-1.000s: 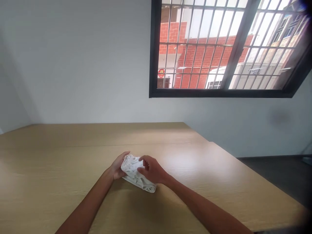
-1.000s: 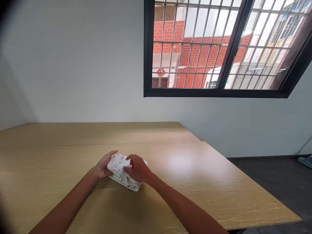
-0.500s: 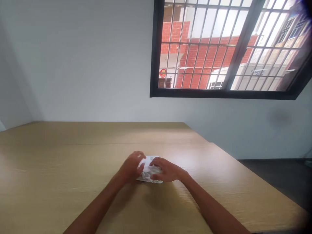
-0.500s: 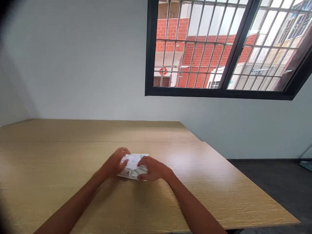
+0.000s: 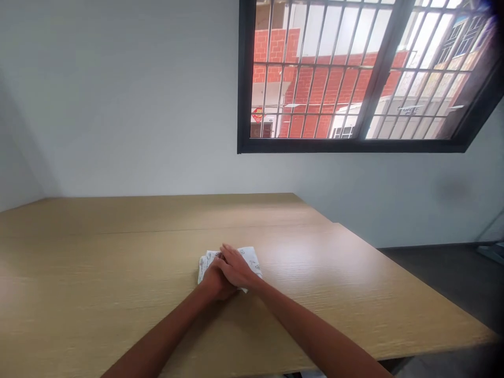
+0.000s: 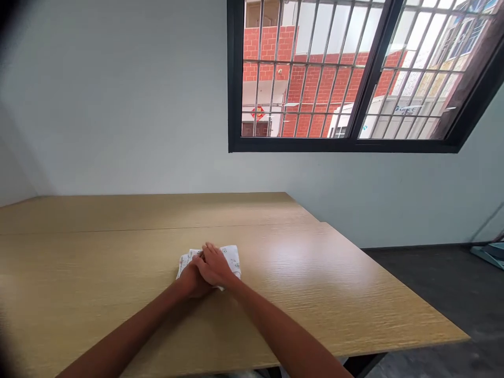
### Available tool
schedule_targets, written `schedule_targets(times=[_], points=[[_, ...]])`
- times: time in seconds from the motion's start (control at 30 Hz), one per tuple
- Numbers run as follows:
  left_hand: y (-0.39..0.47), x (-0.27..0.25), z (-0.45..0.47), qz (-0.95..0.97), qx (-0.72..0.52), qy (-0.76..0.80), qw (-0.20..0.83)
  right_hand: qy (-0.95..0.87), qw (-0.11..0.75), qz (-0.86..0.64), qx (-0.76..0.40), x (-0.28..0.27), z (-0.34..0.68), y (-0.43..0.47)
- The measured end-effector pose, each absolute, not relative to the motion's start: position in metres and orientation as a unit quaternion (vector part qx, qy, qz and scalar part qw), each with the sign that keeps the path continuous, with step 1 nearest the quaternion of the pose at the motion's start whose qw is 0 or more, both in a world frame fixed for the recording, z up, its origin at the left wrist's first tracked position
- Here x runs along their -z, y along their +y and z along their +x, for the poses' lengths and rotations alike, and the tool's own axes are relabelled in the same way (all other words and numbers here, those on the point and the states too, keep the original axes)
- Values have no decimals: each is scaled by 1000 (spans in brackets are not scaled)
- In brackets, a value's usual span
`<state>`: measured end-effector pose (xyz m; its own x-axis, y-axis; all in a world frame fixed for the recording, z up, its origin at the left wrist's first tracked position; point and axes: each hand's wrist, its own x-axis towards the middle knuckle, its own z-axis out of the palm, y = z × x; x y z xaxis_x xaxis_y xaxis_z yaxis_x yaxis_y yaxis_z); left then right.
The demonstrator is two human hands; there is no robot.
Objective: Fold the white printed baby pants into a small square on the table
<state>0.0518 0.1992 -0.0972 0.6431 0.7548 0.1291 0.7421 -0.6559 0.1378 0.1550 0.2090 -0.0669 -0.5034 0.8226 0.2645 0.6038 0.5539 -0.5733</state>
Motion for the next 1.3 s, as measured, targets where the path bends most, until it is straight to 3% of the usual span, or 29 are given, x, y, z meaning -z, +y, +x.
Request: schedule_targets(times=[0.17,0.3,0.5,0.63,0.8,0.93,1.2,1.3], points=[[178,87,20,850,-174,497,-2,-887,168,-406,-145,75,183,211],[168,85,-1,843,-154,515,2,-899,113,-415,-81,77,202,211],[171,79,-8,854,-139,499,43,-871,58,-474,-114,65,229,208],[183,79,-30,877,-137,459,37,-851,91,-510,-89,57,232,207],[190,70,-43,814,-251,523,-38,-822,158,-546,-49,56,234,213],[177,55,-17,841,-316,437,31,-829,147,-530,-96,53,242,217],[145,46,30,922,-201,322,70,-818,96,-493,-279,34,247,207],[146,47,26,922,-183,331,80,-832,101,-482,-255,30,245,202]])
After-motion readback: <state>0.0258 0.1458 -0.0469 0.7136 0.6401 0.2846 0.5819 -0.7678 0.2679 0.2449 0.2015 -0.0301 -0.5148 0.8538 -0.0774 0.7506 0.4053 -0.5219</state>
